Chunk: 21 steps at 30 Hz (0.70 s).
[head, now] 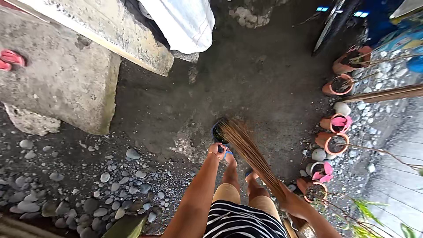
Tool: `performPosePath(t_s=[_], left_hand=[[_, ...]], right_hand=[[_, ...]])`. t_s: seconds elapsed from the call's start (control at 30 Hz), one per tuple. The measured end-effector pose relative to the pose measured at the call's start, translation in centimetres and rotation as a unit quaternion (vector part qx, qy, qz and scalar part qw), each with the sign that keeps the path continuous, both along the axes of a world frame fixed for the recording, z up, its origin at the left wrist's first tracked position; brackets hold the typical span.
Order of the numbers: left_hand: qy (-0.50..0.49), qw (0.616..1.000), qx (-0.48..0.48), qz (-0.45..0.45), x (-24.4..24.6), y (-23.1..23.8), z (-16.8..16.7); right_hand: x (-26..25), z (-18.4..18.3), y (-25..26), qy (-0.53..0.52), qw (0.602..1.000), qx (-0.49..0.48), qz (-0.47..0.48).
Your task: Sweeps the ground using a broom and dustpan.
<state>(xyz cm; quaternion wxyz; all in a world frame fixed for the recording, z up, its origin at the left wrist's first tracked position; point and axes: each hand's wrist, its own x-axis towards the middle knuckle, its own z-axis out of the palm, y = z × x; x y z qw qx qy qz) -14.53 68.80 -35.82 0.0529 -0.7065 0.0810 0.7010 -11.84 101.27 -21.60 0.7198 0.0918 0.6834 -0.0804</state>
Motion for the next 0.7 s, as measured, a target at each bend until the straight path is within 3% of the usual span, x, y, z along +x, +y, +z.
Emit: performPosePath(t_s=[0.13, 0.23, 0.3, 0.4, 0.53, 0.6, 0.7], left_hand=[[0.004, 1.000, 0.006, -0.003, 0.4, -0.2, 0.1], [0.007, 1.000, 0.008, -0.005, 1.0, -0.2, 0.1], [0.009, 1.000, 0.007, -0.008, 1.1, -0.2, 0.0], [0.005, 1.000, 0.005, -0.016, 0.9, 0.0, 0.1], [0.004, 1.000, 0.017, -0.015, 0.5, -0.3, -0.1], [0.004, 1.000, 0.019, -0.014, 0.2, -0.4, -0.2], [0.004, 1.000, 0.021, -0.017, 0.3, -0.7, -0.4]], right_hand=[[-1.5, 6.7, 5.3, 0.080, 0.991, 0.002, -0.109], [-4.2, 7.6, 8.6, 0.159, 0.976, 0.021, -0.146], [-6.9, 5.5, 9.2, 0.205, 0.965, 0.048, -0.155], [-10.7, -0.5, 7.6, 0.249, 0.948, 0.091, -0.177], [-12.1, -7.9, 2.5, 0.201, 0.966, 0.104, -0.125], [-9.6, -8.8, 0.4, 0.126, 0.987, 0.072, -0.074], [-4.1, -6.6, -0.4, 0.038, 0.998, 0.024, -0.041]])
